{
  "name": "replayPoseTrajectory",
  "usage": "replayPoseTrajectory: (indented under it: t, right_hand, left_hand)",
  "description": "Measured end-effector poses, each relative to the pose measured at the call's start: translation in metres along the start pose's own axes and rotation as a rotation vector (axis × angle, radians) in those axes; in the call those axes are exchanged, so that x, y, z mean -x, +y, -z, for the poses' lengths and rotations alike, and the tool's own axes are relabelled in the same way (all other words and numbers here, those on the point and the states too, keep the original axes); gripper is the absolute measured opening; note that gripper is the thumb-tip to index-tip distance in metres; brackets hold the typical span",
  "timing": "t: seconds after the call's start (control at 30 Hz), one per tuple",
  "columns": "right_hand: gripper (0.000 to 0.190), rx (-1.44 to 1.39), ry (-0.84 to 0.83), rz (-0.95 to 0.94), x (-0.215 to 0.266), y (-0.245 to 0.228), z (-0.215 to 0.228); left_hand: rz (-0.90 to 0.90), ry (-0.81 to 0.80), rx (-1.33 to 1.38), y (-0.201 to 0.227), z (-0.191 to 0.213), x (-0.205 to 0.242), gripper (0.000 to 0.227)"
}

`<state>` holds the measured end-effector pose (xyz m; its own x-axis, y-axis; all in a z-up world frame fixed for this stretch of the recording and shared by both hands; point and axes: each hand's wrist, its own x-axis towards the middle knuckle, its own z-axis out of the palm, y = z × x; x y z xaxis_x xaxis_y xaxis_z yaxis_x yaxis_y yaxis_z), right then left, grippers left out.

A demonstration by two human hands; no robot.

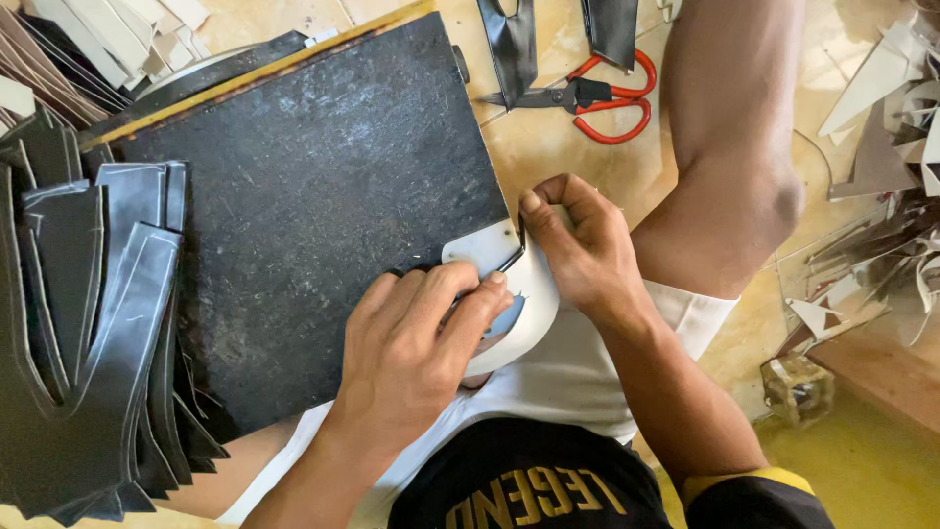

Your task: The person sits on the floor and repeatedly peels a black strip from the edge of white rectangular material pieces. They use a small white plastic tool to assist in lifting the edge and separate the layers by hand, placing the finished pieces aside.

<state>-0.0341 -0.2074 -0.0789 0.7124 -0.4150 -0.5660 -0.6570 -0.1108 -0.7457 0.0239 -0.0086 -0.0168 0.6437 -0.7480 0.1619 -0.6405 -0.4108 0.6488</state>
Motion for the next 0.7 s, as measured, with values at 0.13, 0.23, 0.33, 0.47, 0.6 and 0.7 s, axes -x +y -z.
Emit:
replayPoseTrajectory:
  t: [0.13, 0.23, 0.33, 0.47, 0.6, 0.7]
  right_hand:
    - [0.023, 0.071, 0.003, 0.107, -0.014, 0.009, -0.001]
    - [0.024, 0.045, -0.014, 0.142, -0.024, 0.019, -0.003]
    - [0.025, 0.050, -0.008, 0.080, -0.031, 0.027, -0.007]
    - [0.025, 0.067, 0.001, 0.016, -0.040, 0.035, -0.011]
    - [0.026, 0.133, 0.016, 0.048, -0.048, 0.047, -0.012]
    - [0.028, 0.123, 0.026, 0.073, -0.055, 0.060, -0.015]
  left_hand:
    - [0.009, -0.001, 0.028, 0.001, 0.000, -0.002, 0.021]
    - [0.006, -0.001, 0.017, 0.001, -0.002, -0.003, 0.020]
    - [0.010, 0.006, 0.009, 0.002, -0.004, -0.003, 0.019]
    - [0.005, 0.019, -0.005, 0.002, -0.005, -0.006, 0.019]
    - [0.000, 0.025, -0.040, 0.004, -0.006, -0.008, 0.018]
    - [-0.008, 0.023, -0.049, 0.004, -0.006, -0.008, 0.019]
